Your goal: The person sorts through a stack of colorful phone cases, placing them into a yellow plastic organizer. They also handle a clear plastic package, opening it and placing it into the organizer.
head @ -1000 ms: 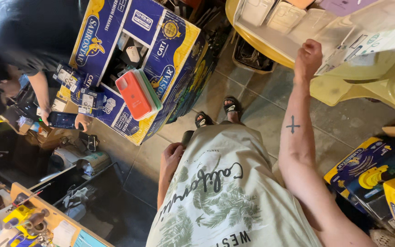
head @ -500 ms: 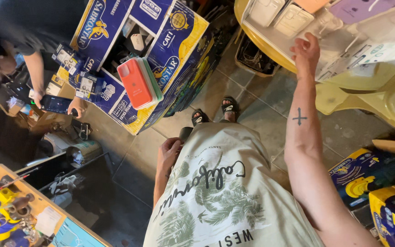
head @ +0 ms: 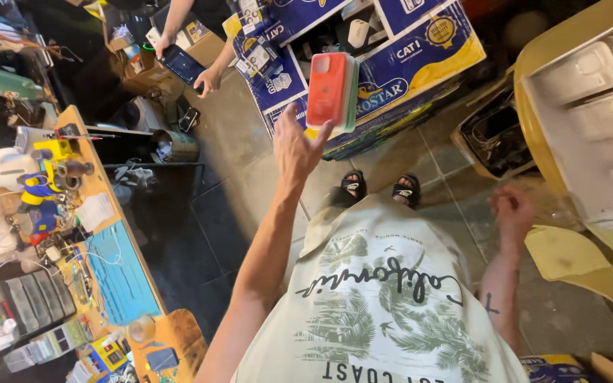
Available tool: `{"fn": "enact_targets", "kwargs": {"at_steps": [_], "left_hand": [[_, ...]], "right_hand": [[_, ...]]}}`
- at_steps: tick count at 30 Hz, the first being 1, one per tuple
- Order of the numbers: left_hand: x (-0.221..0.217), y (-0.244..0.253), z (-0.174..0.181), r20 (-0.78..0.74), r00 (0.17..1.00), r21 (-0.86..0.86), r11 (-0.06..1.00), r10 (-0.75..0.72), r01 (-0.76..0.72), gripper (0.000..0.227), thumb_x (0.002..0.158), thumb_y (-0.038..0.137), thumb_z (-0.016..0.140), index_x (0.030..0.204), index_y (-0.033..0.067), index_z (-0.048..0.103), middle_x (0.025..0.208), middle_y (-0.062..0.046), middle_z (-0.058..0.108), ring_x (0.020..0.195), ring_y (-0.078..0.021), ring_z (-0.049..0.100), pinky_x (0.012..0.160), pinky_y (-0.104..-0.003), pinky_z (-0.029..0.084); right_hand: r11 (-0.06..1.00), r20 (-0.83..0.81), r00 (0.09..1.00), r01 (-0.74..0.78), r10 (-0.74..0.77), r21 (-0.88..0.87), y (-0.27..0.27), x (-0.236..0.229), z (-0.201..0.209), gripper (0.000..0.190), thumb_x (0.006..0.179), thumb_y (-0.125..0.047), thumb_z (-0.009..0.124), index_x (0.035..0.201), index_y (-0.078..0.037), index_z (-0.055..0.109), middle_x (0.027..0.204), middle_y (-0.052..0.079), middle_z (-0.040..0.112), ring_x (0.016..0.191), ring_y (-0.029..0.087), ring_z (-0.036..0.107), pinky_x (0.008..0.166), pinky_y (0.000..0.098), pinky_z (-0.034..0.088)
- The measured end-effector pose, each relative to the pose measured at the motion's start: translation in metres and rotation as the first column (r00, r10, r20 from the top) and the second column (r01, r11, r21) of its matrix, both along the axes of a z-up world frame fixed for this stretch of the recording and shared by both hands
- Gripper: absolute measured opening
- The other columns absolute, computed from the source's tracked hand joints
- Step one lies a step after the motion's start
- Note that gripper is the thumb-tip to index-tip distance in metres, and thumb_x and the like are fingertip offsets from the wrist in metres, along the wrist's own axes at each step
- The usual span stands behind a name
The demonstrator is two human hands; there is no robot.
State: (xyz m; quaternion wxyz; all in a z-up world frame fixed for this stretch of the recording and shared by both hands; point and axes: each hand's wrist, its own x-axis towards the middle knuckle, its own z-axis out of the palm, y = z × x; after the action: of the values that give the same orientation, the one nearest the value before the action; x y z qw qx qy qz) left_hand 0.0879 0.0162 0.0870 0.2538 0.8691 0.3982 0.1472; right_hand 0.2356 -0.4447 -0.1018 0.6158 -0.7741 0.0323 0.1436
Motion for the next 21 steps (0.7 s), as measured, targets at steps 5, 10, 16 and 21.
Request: {"fn": "enact_targets", "kwargs": {"at_steps": [5, 10, 16, 21], "left_hand": [[0.077, -0.007, -0.028, -0.174, 0.985, 0.028, 1.000, 0.005, -0.001, 0.127, 0.080, 0.065, 0.095, 0.172, 0.0046, 0.030, 0.143, -0.030, 0.060, 0.138, -0.0496, 0.063, 0.113, -0.066, 0.055], [0.097, -0.006, -0.041, -0.278, 0.959, 0.041, 0.998, 0.048, -0.038, 0.131, 0.073, 0.040, 0.100, 0.173, 0.0065, 0.023, 0.139, -0.031, 0.057, 0.131, -0.0506, 0.063, 0.093, -0.066, 0.061], [0.075, 0.006, -0.017, -0.085, 0.996, -0.197, 0.980, -0.004, -0.013, 0.117, 0.070, 0.026, 0.095, 0.165, 0.0112, 0.029, 0.131, -0.032, 0.060, 0.128, -0.0540, 0.067, 0.102, -0.065, 0.060], [0.035, -0.035, 0.061, 0.294, 0.944, -0.687, 0.654, -0.150, 0.317, 0.111, 0.078, 0.030, 0.099, 0.163, 0.0107, 0.030, 0.141, -0.042, 0.060, 0.131, -0.0595, 0.067, 0.116, -0.072, 0.053]], "right_hand": [[0.995, -0.106, 0.990, -0.095, 0.096, 0.008, 0.034, -0.022, 0.015, 0.031, 0.112, -0.001, 0.059, 0.142, -0.006, 0.066, 0.122, 0.012, 0.077, 0.096, 0.018, 0.079, 0.073, 0.0227, 0.061], [0.983, -0.089, 0.979, -0.180, 0.181, 0.023, 0.056, -0.032, 0.030, 0.030, 0.113, 0.006, 0.059, 0.141, 0.000, 0.068, 0.121, 0.016, 0.076, 0.097, 0.022, 0.078, 0.074, 0.0243, 0.060], [0.923, -0.173, 0.919, -0.314, 0.354, 0.221, 0.106, -0.025, 0.070, 0.039, 0.107, -0.001, 0.072, 0.144, -0.012, 0.071, 0.123, 0.017, 0.081, 0.101, 0.028, 0.083, 0.071, 0.0259, 0.066], [0.571, -0.184, 0.737, -0.315, 0.651, 0.758, 0.187, -0.015, 0.106, 0.084, 0.108, -0.057, 0.066, 0.174, -0.020, 0.029, 0.179, 0.024, 0.039, 0.149, 0.057, 0.054, 0.090, 0.0631, 0.069]]}}
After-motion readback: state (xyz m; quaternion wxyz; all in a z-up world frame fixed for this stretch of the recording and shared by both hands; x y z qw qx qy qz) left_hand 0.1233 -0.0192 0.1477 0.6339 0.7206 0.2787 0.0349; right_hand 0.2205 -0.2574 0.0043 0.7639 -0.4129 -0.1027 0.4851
